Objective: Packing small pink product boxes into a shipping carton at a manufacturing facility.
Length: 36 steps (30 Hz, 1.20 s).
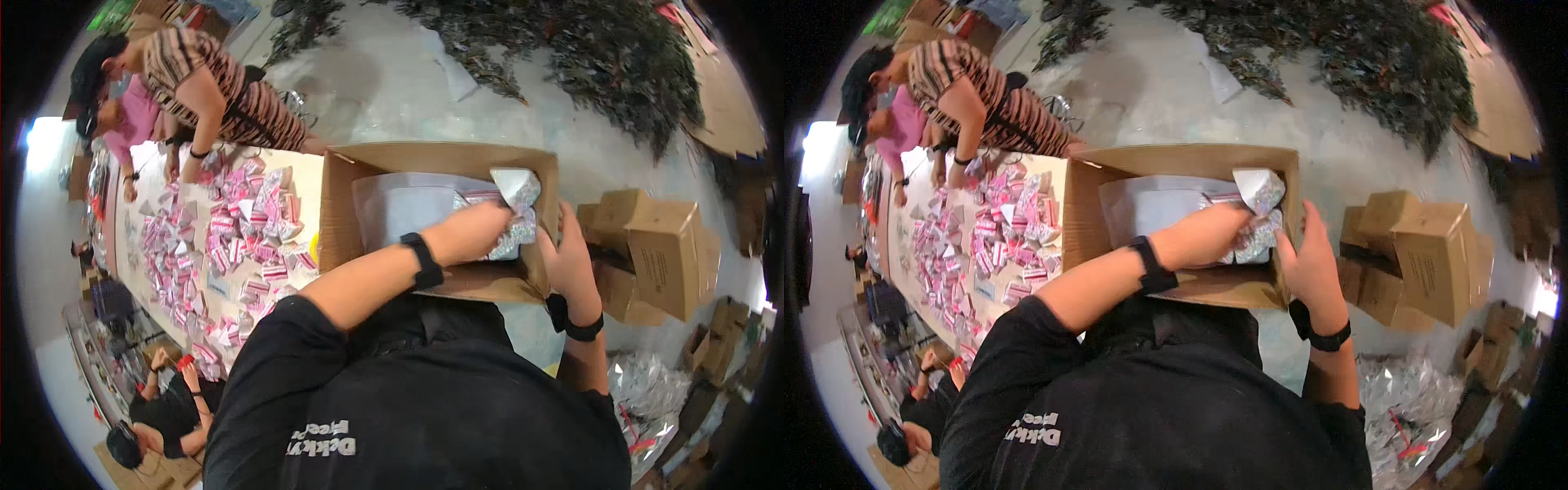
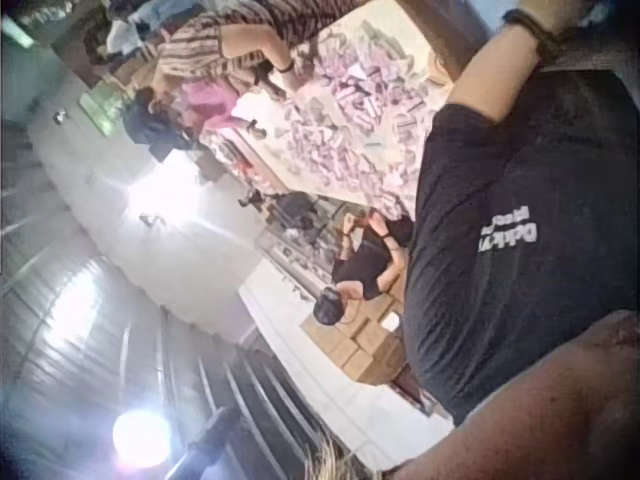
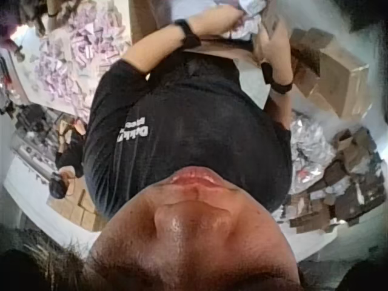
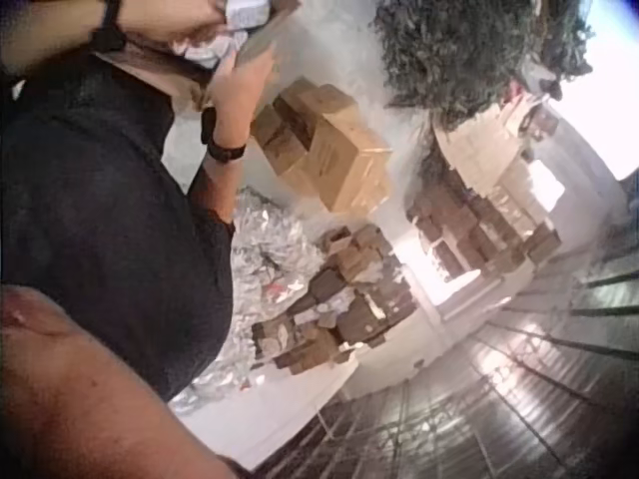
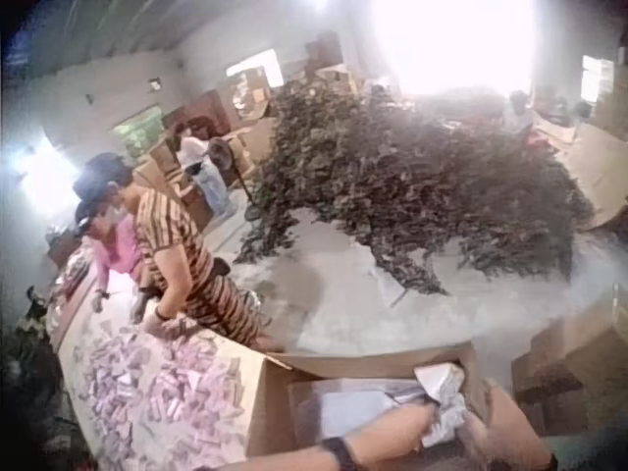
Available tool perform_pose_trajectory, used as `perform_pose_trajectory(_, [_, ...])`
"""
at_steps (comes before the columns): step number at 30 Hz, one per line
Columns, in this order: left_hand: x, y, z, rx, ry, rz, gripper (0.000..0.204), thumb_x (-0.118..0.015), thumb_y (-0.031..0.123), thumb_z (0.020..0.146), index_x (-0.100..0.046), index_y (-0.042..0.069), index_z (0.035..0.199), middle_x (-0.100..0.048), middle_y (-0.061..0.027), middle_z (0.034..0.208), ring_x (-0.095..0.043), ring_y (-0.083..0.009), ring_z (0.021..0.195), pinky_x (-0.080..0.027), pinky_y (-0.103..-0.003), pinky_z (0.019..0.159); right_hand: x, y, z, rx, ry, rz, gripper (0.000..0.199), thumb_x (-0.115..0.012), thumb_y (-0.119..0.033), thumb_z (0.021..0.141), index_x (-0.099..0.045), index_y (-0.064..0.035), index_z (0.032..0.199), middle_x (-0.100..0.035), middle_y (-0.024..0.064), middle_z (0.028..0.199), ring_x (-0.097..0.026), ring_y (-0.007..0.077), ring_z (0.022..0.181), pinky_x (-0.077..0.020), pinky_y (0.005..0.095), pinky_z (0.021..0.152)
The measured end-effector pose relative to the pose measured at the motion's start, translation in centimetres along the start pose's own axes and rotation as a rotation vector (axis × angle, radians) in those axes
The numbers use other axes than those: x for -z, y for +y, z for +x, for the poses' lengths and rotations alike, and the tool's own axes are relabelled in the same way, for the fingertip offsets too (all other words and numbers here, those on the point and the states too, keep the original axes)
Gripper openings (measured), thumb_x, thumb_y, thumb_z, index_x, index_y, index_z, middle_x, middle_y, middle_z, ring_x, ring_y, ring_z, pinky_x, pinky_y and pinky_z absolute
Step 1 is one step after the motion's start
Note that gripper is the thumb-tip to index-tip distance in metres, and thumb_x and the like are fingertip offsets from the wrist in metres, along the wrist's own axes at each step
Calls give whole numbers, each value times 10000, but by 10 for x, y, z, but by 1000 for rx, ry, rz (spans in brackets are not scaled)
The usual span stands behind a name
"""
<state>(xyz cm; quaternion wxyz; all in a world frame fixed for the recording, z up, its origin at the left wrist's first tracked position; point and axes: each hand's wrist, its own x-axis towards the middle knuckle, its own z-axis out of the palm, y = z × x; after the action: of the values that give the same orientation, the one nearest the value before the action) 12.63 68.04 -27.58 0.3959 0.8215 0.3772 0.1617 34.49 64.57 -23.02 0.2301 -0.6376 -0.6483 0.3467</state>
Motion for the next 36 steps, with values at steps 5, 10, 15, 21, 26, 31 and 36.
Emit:
perform_pose_trajectory(5, [-36,-19,-11,-60,-109,166,437,-614,36,809,-502,-102,1209,-646,-239,999,-674,-396,861,-546,-459,714,8,6,0,-189,-283,284,598,-594,-108,920,-374,39,1457,-509,226,1415,-495,295,1308,-391,379,1076])
perform_pose_trajectory(10, [78,33,-67,128,304,162,377,-660,186,856,-586,33,1193,-662,-170,1015,-677,-352,886,-551,-435,731,14,44,20,-103,-258,321,541,-533,-67,964,-375,30,1472,-521,159,1413,-505,247,1270,-381,344,1071])
perform_pose_trajectory(15, [157,-43,-208,421,995,-101,172,-641,193,940,-684,29,965,-690,-107,818,-647,-176,729,-513,-312,689,26,37,25,-181,-262,293,506,-540,-83,970,-406,27,1445,-544,140,1372,-532,243,1221,-414,346,1030])
perform_pose_trajectory(21, [119,-269,-364,1233,1082,-75,742,-722,537,787,-594,-25,1254,-682,-266,1074,-643,-411,1060,-485,-466,959,17,32,34,-172,-200,307,442,-565,-123,959,-483,24,1368,-595,115,1253,-575,213,1098,-466,329,936])
perform_pose_trajectory(26, [95,-305,-310,1422,863,302,693,-706,388,845,-458,49,1396,-555,-319,1232,-571,-476,1112,-488,-514,934,4,3,22,-264,-83,350,408,-559,-122,948,-519,22,1328,-625,104,1189,-592,195,1054,-478,322,912])
perform_pose_trajectory(31, [94,-357,-327,1126,987,163,291,-567,209,913,-620,15,1124,-683,-241,1011,-661,-399,964,-521,-504,847,3,4,7,-274,-13,399,388,-572,-131,934,-554,19,1291,-638,85,1166,-603,179,1027,-485,307,892])
perform_pose_trajectory(36, [109,-361,-381,974,1120,-133,306,-596,186,920,-649,-19,1140,-714,-206,970,-689,-313,918,-518,-404,817,-1,-19,11,-315,2,391,397,-600,-142,922,-570,23,1283,-652,80,1162,-608,163,1021,-482,290,901])
